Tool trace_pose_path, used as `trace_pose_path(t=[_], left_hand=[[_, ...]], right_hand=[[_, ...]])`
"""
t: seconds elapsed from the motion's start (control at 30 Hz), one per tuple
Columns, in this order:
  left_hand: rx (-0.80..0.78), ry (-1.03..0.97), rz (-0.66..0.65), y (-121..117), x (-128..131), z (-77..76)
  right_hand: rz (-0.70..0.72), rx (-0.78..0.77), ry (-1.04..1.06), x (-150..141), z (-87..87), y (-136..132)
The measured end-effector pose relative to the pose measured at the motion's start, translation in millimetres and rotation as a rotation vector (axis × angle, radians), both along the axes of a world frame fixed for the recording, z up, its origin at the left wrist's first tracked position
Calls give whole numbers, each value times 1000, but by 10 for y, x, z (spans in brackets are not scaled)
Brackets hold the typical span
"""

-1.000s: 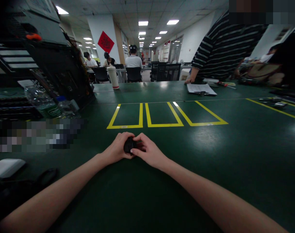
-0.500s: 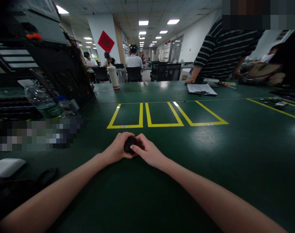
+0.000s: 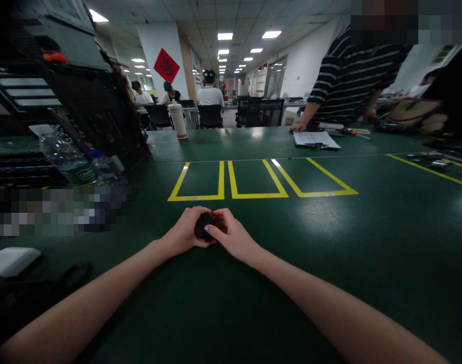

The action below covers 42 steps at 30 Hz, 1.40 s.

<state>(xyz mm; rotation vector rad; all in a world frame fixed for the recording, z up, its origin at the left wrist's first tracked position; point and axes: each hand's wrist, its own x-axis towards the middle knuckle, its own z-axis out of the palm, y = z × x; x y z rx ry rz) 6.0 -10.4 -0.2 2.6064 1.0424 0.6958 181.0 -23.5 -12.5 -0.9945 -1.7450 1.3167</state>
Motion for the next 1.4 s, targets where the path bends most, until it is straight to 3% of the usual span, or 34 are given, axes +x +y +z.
trace_pose_path(t=[0.23,0.57,0.67,0.9,1.17,1.4], left_hand=[[-39,12,30,-15,2,34],[-44,2,19,-25,10,59],[-49,3,22,-8,8,29],[-4,-8,62,23,4,-50],[-8,-36,52,5,3,-33],[-20,-31,49,16,-8,-45]], right_hand=[[90,22,39,28,54,-54],[0,-13,16,3,20,-31],[35,-31,-18,23,37,-34],[113,-1,119,15,50,-55],[-4,-28,28,9,6,-7],[84,25,34,26,67,-65]])
